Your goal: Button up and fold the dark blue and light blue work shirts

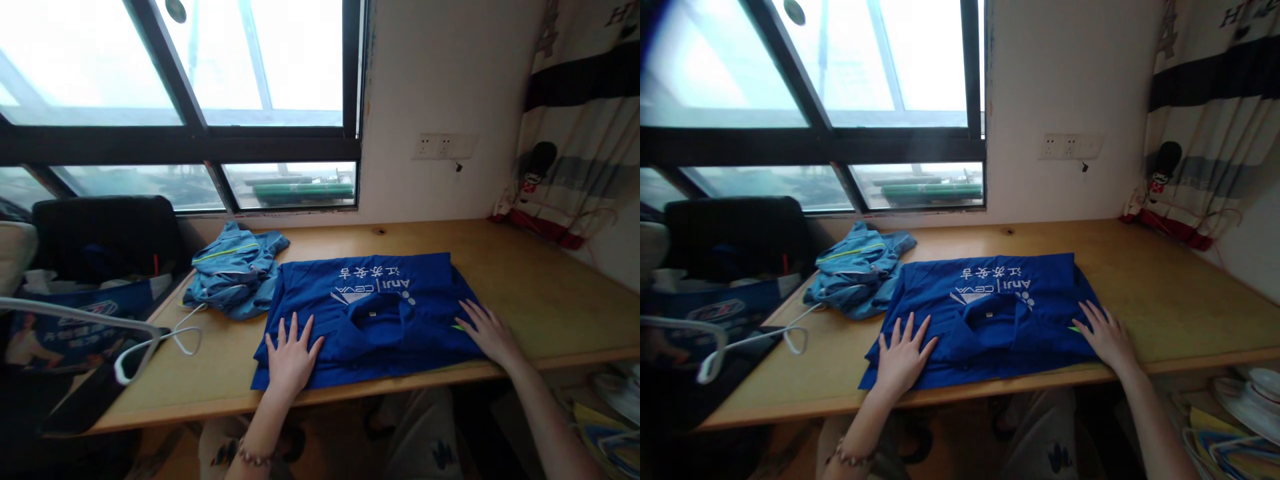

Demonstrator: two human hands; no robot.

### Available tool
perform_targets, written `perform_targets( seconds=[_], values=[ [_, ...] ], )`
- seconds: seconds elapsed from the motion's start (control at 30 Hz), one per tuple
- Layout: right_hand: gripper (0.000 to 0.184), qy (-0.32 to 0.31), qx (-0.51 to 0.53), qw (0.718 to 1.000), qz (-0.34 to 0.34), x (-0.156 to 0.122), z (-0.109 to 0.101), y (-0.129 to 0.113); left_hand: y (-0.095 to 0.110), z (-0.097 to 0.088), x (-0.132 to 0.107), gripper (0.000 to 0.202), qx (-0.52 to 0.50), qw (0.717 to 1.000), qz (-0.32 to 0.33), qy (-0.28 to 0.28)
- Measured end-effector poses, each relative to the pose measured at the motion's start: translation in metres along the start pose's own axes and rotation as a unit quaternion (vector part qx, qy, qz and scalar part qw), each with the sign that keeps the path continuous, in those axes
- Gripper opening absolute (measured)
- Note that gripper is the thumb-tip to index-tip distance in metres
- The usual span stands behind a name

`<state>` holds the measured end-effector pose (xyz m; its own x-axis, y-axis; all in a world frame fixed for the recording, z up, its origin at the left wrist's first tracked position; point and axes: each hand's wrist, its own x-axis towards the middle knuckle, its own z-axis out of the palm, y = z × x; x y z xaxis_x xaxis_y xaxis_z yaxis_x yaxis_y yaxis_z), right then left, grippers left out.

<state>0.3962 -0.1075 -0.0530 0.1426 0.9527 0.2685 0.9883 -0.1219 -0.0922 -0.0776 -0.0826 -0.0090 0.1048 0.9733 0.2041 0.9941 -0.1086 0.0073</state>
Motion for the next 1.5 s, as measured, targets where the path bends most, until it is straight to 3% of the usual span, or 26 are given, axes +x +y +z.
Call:
perform_targets(
  seconds=[0.1, 0.23, 0.33, 0.43, 0.5, 0.6, 0.77, 0.93, 1.1, 1.23, 1.37, 1.5],
  values=[
    [0.057, -0.028, 0.012, 0.999, -0.011, -0.016, 0.005, 0.027, -0.005, -0.002, -0.011, 0.054, 0.004, 1.000, 0.008, 0.017],
    [0.055, -0.008, 0.005, 1.000, 0.014, -0.019, 0.009, 0.029, -0.004, -0.005, -0.015, 0.049, -0.015, 0.996, 0.074, 0.044],
    [0.051, 0.057, 0.017, 0.998, -0.009, -0.024, 0.002, 0.018, -0.012, -0.012, -0.026, 0.045, -0.020, 0.992, 0.105, 0.059],
    [0.044, 0.137, 0.045, 0.988, -0.052, -0.032, -0.019, -0.005, -0.027, -0.015, -0.044, 0.045, 0.008, 0.997, 0.034, 0.073],
    [0.043, 0.152, 0.079, 0.981, -0.086, -0.036, -0.034, -0.026, -0.036, -0.013, -0.053, 0.047, 0.022, 0.998, -0.002, 0.057],
    [0.045, 0.110, 0.116, 0.978, -0.135, -0.034, -0.044, -0.060, -0.043, -0.007, -0.059, 0.049, 0.032, 0.999, -0.024, 0.023],
    [0.049, -0.021, 0.071, 0.981, -0.181, -0.024, -0.020, -0.089, -0.042, -0.001, -0.050, 0.052, 0.040, 0.998, -0.040, -0.001],
    [0.051, -0.035, 0.039, 0.985, -0.166, -0.028, -0.006, -0.086, -0.039, -0.001, -0.041, 0.051, 0.029, 0.999, -0.042, 0.008],
    [0.050, -0.018, 0.025, 0.992, -0.119, -0.042, -0.005, -0.086, -0.035, -0.009, -0.049, 0.048, 0.012, 0.995, -0.062, 0.075],
    [0.049, 0.000, 0.022, 0.995, -0.092, -0.048, -0.004, -0.093, -0.014, -0.018, -0.066, 0.042, -0.029, 0.992, -0.017, 0.124],
    [0.048, 0.012, 0.027, 0.997, -0.077, -0.049, -0.007, -0.098, 0.034, -0.016, -0.077, 0.049, -0.072, 0.994, 0.054, 0.056],
    [0.047, 0.017, 0.021, 0.998, -0.056, -0.053, -0.012, -0.101, 0.069, -0.007, -0.062, 0.060, -0.059, 0.998, 0.035, 0.005]
  ],
)
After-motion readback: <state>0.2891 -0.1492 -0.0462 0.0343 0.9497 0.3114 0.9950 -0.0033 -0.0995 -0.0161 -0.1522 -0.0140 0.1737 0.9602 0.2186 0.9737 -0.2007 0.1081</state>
